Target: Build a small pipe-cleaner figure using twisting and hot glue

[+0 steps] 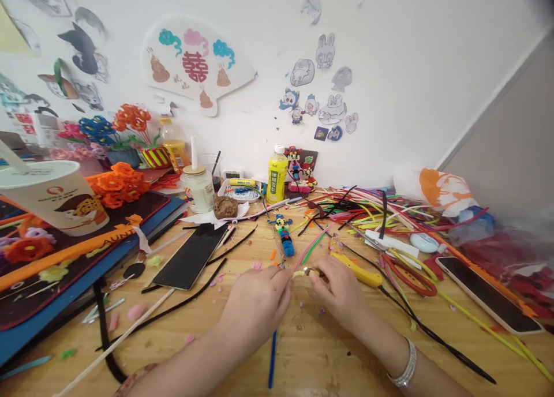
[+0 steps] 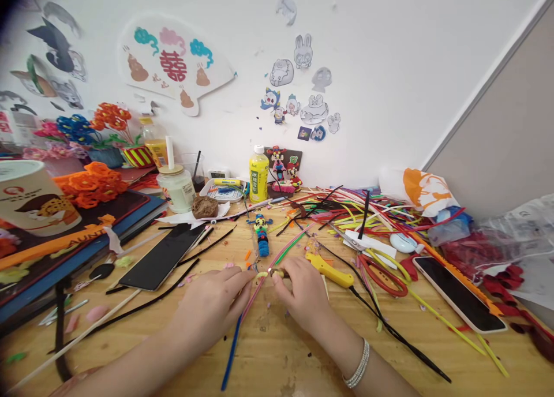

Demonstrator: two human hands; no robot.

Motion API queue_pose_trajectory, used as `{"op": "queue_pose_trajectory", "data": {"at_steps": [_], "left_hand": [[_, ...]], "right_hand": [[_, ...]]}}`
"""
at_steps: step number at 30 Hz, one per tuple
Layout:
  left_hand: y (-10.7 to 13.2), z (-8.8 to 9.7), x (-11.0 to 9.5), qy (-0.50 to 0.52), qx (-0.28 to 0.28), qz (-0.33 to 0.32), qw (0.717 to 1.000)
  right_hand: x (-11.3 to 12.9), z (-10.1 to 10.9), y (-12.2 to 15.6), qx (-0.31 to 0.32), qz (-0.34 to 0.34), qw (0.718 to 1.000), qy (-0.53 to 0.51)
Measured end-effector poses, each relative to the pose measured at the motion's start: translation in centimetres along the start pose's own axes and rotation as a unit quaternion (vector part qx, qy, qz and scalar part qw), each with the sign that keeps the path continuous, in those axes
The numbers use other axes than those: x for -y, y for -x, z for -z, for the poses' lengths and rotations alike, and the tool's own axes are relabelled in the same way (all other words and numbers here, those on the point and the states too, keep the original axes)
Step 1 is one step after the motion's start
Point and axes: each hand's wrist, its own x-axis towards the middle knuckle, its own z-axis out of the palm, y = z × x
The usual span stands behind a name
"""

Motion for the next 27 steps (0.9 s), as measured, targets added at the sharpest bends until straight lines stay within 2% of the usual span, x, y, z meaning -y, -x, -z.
{"op": "queue_pose_trajectory", "data": {"at_steps": [7,12,15,18,20,22,24,25,27], "left_hand": [[-0.1,0.1,0.7,0.029,-0.017,0.031,0.999],[-0.5,0.2,2.3,0.035,-0.058,0.065,0.996],[-0.8,0.3,3.1,0.019,-0.080,0.077,0.994],[-1.0,0.2,3.7,0.004,-0.092,0.079,0.993],[-1.0,-0.1,4.2,-0.002,-0.103,0.074,0.992],[-1.1,-0.4,4.6,-0.008,-0.131,0.070,0.989],[-1.1,-0.7,5.0,-0.012,-0.144,0.079,0.986],[-1.2,-0.9,5.1,-0.011,-0.146,0.081,0.986],[-1.2,-1.1,5.4,-0.005,-0.145,0.083,0.986]], "right_hand": [[-0.2,0.0,-0.1,0.056,-0.024,0.997,0.053],[0.5,-0.1,0.3,0.098,0.042,0.992,0.073],[1.3,-0.3,0.6,0.112,0.054,0.991,0.052],[1.5,-0.1,0.4,0.107,0.068,0.991,0.035],[0.7,0.9,-0.3,0.073,0.065,0.994,0.048],[-1.1,2.6,-1.0,0.010,0.023,0.996,0.087],[-3.6,4.7,-1.5,-0.059,-0.064,0.986,0.143],[-5.0,5.7,-1.4,-0.071,-0.120,0.973,0.186],[-7.7,7.5,-0.8,-0.022,-0.263,0.921,0.285]]}}
